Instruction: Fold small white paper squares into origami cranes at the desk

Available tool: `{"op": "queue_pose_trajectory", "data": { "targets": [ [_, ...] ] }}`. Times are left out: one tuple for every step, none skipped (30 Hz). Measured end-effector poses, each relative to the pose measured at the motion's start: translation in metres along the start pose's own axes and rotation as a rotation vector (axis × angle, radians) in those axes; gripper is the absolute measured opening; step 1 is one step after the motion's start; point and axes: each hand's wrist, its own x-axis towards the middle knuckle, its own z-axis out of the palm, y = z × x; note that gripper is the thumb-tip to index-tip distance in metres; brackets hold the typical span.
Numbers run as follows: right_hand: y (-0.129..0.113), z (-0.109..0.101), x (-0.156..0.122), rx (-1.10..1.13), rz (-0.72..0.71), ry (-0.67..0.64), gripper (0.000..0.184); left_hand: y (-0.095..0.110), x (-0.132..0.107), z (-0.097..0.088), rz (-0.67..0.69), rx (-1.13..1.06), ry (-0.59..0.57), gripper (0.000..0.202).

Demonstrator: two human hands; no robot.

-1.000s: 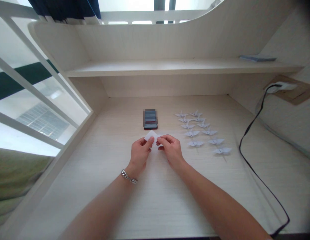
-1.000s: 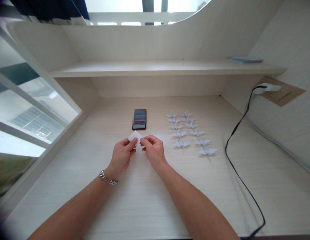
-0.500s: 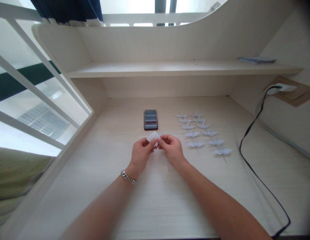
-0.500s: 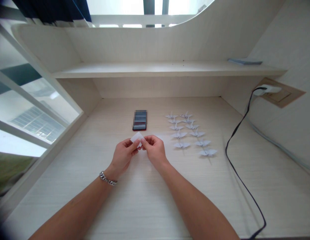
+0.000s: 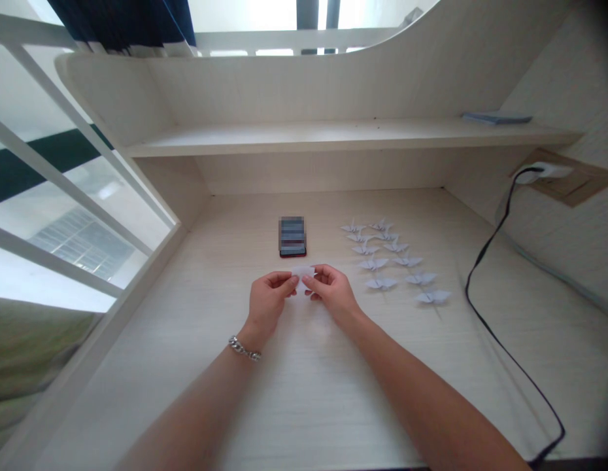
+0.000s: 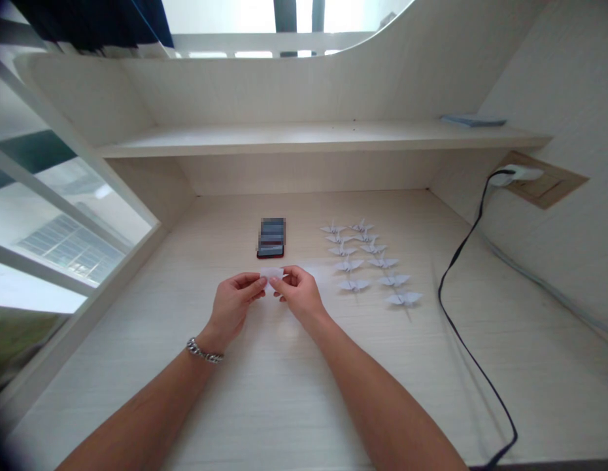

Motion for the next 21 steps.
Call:
{"op": "queue_pose_trajectory", "data": {
  "targets": [
    [0.0, -0.0009, 0.0001, -0.01, -0.006, 0.025, 0.031, 0.0001, -0.0001, -0.0001, 0.004, 0.035, -0.012, 0.025],
    [0.0002, -0.0016, 0.0002, -0.013, -0.014, 0.051, 0.03, 0.0002, -0.0002, 0.0, 0.008, 0.063, -0.025, 0.025],
    [0.0005, -0.002, 0.0003, -0.011, -0.021, 0.072, 0.029, 0.0003, -0.0003, 0.0003, 0.012, 0.082, -0.038, 0.024],
    [0.0009, -0.0021, 0.0003, -0.003, -0.025, 0.086, 0.029, 0.0004, -0.0005, 0.0007, 0.013, 0.092, -0.047, 0.025],
    [0.0014, -0.002, 0.0004, 0.011, -0.025, 0.094, 0.029, 0.0005, -0.0006, 0.001, 0.012, 0.096, -0.053, 0.025],
    [0.0019, -0.0017, 0.0004, 0.028, -0.019, 0.092, 0.029, 0.0008, -0.0006, 0.0011, 0.012, 0.095, -0.056, 0.025],
    [0.0023, -0.0013, 0.0003, 0.038, -0.008, 0.076, 0.028, 0.0012, -0.0008, 0.0009, 0.02, 0.097, -0.052, 0.024],
    [0.0028, -0.0009, 0.0002, 0.038, 0.005, 0.051, 0.028, 0.0017, -0.001, 0.0004, 0.041, 0.108, -0.044, 0.024],
    [0.0031, -0.0006, 0.0001, 0.032, 0.014, 0.02, 0.028, 0.0025, -0.0013, -0.0004, 0.076, 0.134, -0.04, 0.023],
    [0.0033, -0.0004, -0.0001, 0.019, 0.016, -0.012, 0.028, 0.0033, -0.0019, -0.0012, 0.122, 0.176, -0.043, 0.022],
    [0.0033, -0.0004, -0.0003, 0.002, 0.004, -0.035, 0.027, 0.004, -0.0025, -0.002, 0.172, 0.229, -0.053, 0.021],
    [0.0032, -0.0006, -0.0004, -0.018, -0.02, -0.043, 0.026, 0.0046, -0.0032, -0.0025, 0.214, 0.283, -0.072, 0.019],
    [0.0029, -0.001, -0.0004, -0.039, -0.054, -0.035, 0.024, 0.0049, -0.0038, -0.0029, 0.238, 0.32, -0.092, 0.019],
    [0.0024, -0.0014, -0.0003, -0.055, -0.088, -0.012, 0.023, 0.0049, -0.0041, -0.0029, 0.24, 0.331, -0.108, 0.019],
    [0.0019, -0.0019, -0.0002, -0.065, -0.116, 0.016, 0.021, 0.0046, -0.0042, -0.0027, 0.222, 0.314, -0.116, 0.02],
    [0.0015, -0.0022, 0.0, -0.066, -0.135, 0.043, 0.02, 0.004, -0.0039, -0.0023, 0.195, 0.279, -0.116, 0.02],
    [0.0012, -0.0023, 0.0001, -0.057, -0.145, 0.065, 0.02, 0.0034, -0.0033, -0.0019, 0.171, 0.238, -0.108, 0.021],
    [0.0009, -0.0021, 0.0002, -0.042, -0.149, 0.076, 0.02, 0.0029, -0.0026, -0.0016, 0.158, 0.198, -0.092, 0.021],
    [0.0008, -0.0018, 0.0001, -0.028, -0.152, 0.076, 0.021, 0.0025, -0.0018, -0.0014, 0.16, 0.168, -0.074, 0.021],
    [0.0007, -0.0013, -0.0001, -0.022, -0.161, 0.069, 0.021, 0.0024, -0.0011, -0.0014, 0.174, 0.149, -0.057, 0.021],
    [0.0007, -0.0007, -0.0005, -0.025, -0.179, 0.061, 0.021, 0.0026, -0.0006, -0.0015, 0.196, 0.136, -0.043, 0.02]
  ]
}}
